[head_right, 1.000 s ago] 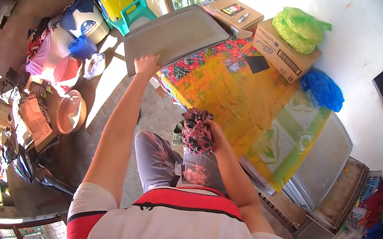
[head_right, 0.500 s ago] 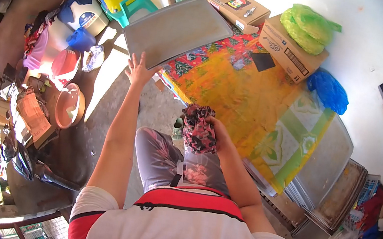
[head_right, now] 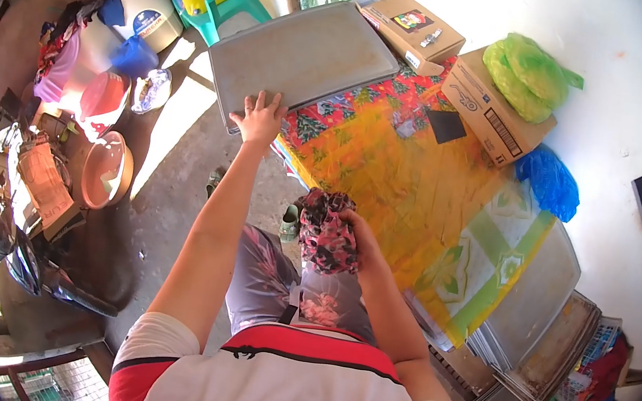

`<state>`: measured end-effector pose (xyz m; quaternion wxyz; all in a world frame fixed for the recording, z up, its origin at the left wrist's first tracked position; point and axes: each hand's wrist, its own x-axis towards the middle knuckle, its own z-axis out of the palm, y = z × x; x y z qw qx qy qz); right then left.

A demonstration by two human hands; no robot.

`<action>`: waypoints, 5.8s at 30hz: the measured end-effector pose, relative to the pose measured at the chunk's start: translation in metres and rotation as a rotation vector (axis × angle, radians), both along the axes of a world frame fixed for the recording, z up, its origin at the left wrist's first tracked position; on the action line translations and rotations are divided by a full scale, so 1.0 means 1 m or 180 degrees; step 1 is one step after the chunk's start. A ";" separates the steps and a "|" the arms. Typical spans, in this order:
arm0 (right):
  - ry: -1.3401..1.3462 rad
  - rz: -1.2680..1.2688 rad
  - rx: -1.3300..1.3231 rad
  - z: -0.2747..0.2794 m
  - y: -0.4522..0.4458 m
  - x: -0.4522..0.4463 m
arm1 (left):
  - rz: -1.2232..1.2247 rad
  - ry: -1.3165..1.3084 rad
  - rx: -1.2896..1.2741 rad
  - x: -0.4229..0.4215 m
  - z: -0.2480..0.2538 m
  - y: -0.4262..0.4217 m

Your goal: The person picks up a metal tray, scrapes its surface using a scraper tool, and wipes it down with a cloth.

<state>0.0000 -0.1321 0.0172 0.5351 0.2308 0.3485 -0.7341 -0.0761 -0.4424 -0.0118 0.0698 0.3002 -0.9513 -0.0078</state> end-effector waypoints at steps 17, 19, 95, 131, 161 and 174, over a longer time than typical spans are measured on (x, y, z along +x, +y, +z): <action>0.5819 -0.1003 0.3106 0.010 -0.188 -0.329 | -0.0325 0.1064 -0.0544 0.006 -0.033 -0.019; 0.5746 0.0677 0.4117 -0.021 -0.214 -0.344 | -0.0325 0.1262 -0.0677 0.004 -0.030 -0.019; 0.6314 0.2019 0.1418 0.116 -0.187 -0.011 | 0.0011 0.2763 0.3671 0.215 0.000 0.025; 0.5542 0.0439 0.0872 0.033 -0.190 -0.055 | 0.0347 0.2950 0.5461 0.192 0.031 -0.010; 0.6041 0.0026 0.2017 -0.003 -0.303 -0.053 | 0.0543 0.4304 0.7384 0.121 -0.012 -0.045; 0.6482 0.0787 0.1598 -0.017 -0.236 0.053 | -0.0498 0.4603 0.7015 0.164 -0.057 -0.004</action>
